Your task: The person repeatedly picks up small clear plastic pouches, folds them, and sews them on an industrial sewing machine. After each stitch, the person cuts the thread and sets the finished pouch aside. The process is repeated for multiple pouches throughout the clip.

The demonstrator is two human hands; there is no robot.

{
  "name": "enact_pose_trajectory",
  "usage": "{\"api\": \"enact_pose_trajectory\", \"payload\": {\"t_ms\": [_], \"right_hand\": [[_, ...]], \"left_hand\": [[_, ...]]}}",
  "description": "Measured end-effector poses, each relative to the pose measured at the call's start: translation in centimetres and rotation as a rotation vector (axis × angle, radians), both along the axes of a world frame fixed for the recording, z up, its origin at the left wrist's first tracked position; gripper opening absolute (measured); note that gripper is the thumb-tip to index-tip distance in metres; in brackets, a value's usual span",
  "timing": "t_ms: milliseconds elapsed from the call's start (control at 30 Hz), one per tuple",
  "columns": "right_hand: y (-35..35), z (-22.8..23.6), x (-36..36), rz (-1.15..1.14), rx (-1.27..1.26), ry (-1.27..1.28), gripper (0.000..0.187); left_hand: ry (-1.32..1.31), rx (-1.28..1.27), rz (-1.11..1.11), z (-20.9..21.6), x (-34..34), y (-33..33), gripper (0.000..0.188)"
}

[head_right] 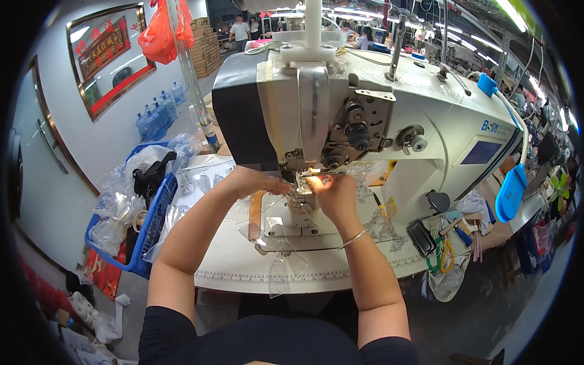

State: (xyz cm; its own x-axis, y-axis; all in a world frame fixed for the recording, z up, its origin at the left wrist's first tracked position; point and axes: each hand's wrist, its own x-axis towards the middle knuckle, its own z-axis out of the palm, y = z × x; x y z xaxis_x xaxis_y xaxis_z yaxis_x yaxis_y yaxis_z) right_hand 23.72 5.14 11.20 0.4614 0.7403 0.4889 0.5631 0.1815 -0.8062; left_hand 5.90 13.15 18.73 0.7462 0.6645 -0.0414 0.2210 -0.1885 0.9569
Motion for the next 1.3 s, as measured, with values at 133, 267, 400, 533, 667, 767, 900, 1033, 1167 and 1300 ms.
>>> {"api": "enact_pose_trajectory", "payload": {"t_ms": [133, 267, 400, 533, 667, 767, 900, 1033, 1167, 1300], "right_hand": [[1.0, -1.1, -0.2, 0.038, 0.284, 0.013, 0.019], [0.2, -0.2, 0.1, -0.017, -0.011, -0.007, 0.018], [-0.6, 1.3, -0.7, 0.005, -0.007, -0.019, 0.017], [-0.3, 1.0, -0.4, 0.006, -0.018, -0.016, 0.019], [-0.2, 1.2, -0.7, 0.013, -0.002, -0.010, 0.016], [-0.2, 1.1, -0.5, 0.020, 0.029, -0.023, 0.015], [-0.4, 1.6, -0.5, 0.003, -0.051, -0.029, 0.015], [0.4, 0.5, -0.2, -0.001, 0.071, -0.028, 0.019], [1.4, -0.5, 0.4, -0.017, 0.084, -0.030, 0.018], [2.0, -1.6, 1.2, -0.008, 0.059, -0.006, 0.019]], "left_hand": [[-0.046, 0.085, -0.018, -1.1, 0.2, 0.8, 0.037], [-0.073, 0.068, -0.010, -0.7, -0.2, 0.3, 0.036], [-0.126, -0.063, -0.060, -2.1, -0.6, 1.5, 0.038], [-0.110, -0.048, -0.075, -2.1, -0.6, 1.7, 0.045], [-0.053, -0.030, -0.057, -1.8, -0.7, 1.7, 0.047], [-0.060, 0.021, -0.058, -1.6, -0.6, 1.3, 0.046], [-0.007, 0.044, -0.002, -0.6, -0.5, 0.3, 0.045], [-0.055, 0.043, -0.036, -1.6, -0.5, 1.2, 0.046], [-0.116, 0.001, -0.041, -2.0, -0.4, 1.4, 0.045], [-0.100, 0.140, -0.016, -1.8, -0.4, 0.8, 0.041]]}}
